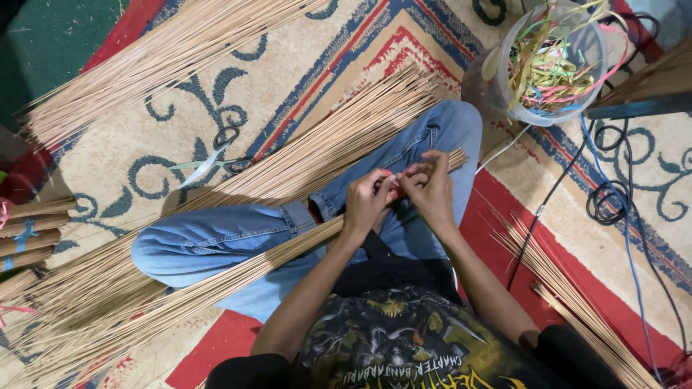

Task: Bundling thin wooden sticks with ribbon and trimming the ends with scissors

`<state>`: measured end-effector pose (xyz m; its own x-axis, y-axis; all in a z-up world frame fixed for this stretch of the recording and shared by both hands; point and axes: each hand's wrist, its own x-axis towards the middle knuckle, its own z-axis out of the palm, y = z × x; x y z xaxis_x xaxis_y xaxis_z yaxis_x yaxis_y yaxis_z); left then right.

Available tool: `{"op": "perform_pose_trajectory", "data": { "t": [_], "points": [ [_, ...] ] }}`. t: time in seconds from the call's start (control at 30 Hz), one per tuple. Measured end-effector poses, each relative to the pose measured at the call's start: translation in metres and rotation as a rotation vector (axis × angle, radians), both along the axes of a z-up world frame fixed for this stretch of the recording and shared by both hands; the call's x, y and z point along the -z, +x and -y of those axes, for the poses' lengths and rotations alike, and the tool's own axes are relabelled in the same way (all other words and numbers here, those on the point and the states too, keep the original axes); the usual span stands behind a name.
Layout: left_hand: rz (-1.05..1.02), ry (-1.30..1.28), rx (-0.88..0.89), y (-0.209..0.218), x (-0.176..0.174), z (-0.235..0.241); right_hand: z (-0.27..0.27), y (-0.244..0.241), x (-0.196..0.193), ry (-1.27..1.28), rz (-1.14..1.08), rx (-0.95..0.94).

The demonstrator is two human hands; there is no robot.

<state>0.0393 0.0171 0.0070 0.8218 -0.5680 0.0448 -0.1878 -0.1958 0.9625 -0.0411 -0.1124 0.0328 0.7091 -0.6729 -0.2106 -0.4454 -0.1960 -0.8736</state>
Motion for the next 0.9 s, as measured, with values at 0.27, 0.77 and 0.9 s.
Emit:
{"op": "perform_pose_trajectory", "data": {
  "t": [0.27, 0.77, 0.9],
  "points": [
    [-0.011, 0.039, -0.035, 0.000, 0.000, 0.001, 0.003, -0.004, 0.004, -0.271, -0.035, -0.193],
    [-0.086, 0.041, 0.001, 0.003, 0.003, 0.000, 0.028, 0.004, -0.026, 0.109, -0.068, -0.463],
    [-0.162, 0.051, 0.050, 0.007, 0.024, 0.003, 0.027, 0.014, -0.039, 0.096, -0.095, -0.559]
  ]
}}
